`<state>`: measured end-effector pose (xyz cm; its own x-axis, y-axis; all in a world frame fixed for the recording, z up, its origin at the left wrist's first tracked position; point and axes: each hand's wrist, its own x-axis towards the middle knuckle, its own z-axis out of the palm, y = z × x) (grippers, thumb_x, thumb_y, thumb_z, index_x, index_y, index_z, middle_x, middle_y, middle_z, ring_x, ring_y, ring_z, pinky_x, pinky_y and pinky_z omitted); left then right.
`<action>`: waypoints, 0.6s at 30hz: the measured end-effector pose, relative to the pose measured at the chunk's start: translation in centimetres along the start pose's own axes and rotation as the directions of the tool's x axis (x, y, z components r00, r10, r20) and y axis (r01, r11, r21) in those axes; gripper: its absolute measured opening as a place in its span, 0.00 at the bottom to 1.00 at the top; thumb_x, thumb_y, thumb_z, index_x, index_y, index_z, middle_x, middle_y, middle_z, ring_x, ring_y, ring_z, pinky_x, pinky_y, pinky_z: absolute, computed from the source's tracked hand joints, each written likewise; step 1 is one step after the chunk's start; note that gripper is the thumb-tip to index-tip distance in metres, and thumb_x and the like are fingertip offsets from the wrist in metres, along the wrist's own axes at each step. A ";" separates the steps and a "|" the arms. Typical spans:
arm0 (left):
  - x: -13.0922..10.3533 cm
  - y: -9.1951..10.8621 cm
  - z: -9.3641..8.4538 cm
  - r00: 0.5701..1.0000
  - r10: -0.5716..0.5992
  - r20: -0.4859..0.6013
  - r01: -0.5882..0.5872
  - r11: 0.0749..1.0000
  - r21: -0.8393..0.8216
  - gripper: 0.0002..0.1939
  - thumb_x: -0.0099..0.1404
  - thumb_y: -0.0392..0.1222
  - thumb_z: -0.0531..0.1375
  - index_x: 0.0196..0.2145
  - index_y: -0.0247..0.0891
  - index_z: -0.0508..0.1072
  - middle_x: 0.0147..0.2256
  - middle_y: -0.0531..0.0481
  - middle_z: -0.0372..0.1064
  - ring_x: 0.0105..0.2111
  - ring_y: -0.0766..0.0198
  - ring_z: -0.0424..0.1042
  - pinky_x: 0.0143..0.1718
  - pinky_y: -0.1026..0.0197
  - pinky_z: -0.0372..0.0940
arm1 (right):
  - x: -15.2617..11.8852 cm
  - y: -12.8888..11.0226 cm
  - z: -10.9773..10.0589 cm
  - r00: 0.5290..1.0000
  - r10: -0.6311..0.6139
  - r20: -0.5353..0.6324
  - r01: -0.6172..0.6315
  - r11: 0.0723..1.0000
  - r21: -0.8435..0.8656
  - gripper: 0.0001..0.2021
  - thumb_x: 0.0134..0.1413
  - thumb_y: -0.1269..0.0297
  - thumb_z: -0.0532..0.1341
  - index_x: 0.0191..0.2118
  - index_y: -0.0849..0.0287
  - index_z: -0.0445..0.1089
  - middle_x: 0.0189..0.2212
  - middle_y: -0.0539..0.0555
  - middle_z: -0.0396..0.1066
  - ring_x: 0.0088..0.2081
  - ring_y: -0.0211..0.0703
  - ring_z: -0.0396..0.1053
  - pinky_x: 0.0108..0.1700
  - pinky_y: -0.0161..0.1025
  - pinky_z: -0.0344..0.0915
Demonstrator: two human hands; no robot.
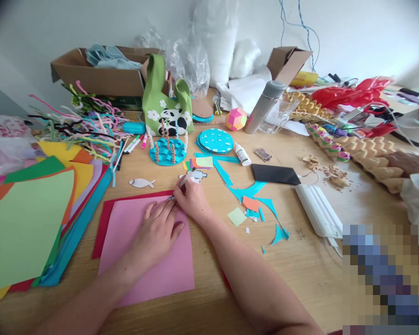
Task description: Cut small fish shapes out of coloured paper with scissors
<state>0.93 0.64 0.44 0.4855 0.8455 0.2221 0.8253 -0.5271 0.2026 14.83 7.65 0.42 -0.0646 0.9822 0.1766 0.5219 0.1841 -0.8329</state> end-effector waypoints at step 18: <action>0.0 0.0 0.0 1.000 0.011 0.025 -0.012 0.999 0.046 0.21 0.70 0.43 0.50 0.55 0.28 0.67 0.58 0.35 0.64 0.58 0.49 0.61 0.54 0.43 0.57 | 0.1 0.4 0.1 0.997 0.035 -0.068 -0.038 0.998 -0.040 0.01 0.52 0.67 0.55 0.31 0.57 0.62 0.21 0.47 0.63 0.23 0.39 0.62 0.27 0.35 0.56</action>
<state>0.94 0.60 0.49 0.5017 0.8415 0.2006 0.8318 -0.5329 0.1553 14.98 7.81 0.02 0.0120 0.9831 0.1828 0.5579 0.1452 -0.8171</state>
